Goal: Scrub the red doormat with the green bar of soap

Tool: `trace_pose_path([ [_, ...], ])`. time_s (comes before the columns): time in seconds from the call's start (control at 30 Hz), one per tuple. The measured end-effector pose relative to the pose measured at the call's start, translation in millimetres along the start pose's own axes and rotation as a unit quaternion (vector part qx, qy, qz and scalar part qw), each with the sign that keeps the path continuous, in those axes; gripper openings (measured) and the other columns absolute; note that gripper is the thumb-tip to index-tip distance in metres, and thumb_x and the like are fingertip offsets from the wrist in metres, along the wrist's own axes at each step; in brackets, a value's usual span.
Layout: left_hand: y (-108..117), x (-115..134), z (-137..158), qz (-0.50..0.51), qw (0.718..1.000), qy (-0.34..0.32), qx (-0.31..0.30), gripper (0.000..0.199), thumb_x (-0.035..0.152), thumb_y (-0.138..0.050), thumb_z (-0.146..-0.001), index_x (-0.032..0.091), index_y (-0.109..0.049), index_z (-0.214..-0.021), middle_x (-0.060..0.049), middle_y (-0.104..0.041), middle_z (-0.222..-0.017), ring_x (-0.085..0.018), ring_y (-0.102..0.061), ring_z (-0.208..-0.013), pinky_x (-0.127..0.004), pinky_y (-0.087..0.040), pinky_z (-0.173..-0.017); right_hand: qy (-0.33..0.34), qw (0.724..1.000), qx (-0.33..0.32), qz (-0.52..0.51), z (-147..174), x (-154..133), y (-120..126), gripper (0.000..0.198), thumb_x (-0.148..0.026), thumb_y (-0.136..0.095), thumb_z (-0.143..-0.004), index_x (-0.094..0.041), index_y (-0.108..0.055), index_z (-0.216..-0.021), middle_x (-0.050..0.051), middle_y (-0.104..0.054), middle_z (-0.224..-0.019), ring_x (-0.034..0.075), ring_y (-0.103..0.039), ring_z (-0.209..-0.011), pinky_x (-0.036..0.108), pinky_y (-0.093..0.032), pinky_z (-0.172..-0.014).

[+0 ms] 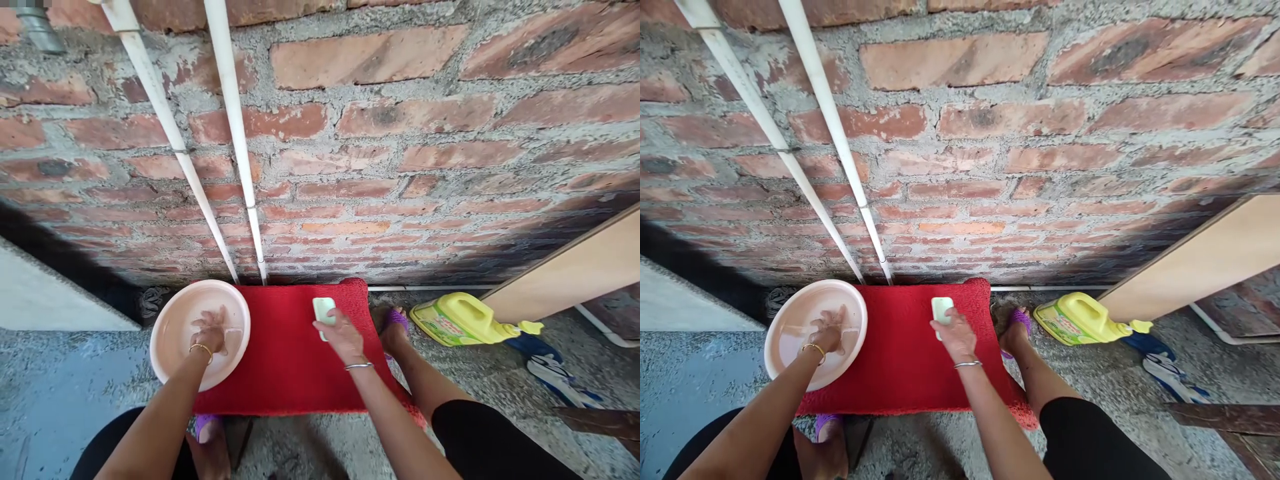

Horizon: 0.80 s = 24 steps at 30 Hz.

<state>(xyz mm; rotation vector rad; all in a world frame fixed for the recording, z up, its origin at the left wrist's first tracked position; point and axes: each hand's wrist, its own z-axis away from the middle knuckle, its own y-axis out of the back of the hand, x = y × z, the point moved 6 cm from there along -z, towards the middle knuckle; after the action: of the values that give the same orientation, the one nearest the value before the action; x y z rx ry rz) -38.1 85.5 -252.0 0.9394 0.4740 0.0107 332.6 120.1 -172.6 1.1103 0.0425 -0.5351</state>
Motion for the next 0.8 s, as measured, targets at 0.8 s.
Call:
trace_pose_path([
  [0.8,0.3,-4.8,0.5,0.034,0.999,-0.029,-0.002,0.146,0.052,-0.091,-0.047,0.023,-0.006,-0.161,-0.039,-0.026,-0.154,-0.067,-0.041,-0.127,-0.069,-0.053,-0.074,-0.041,0.995,0.019,0.093,-6.0,90.9,28.9,0.038,-0.045,-0.058,-0.090,-0.026,-0.060,-0.122,0.011,-0.064,-0.119,0.026,-0.065,-0.111,0.034,-0.046,-0.088],
])
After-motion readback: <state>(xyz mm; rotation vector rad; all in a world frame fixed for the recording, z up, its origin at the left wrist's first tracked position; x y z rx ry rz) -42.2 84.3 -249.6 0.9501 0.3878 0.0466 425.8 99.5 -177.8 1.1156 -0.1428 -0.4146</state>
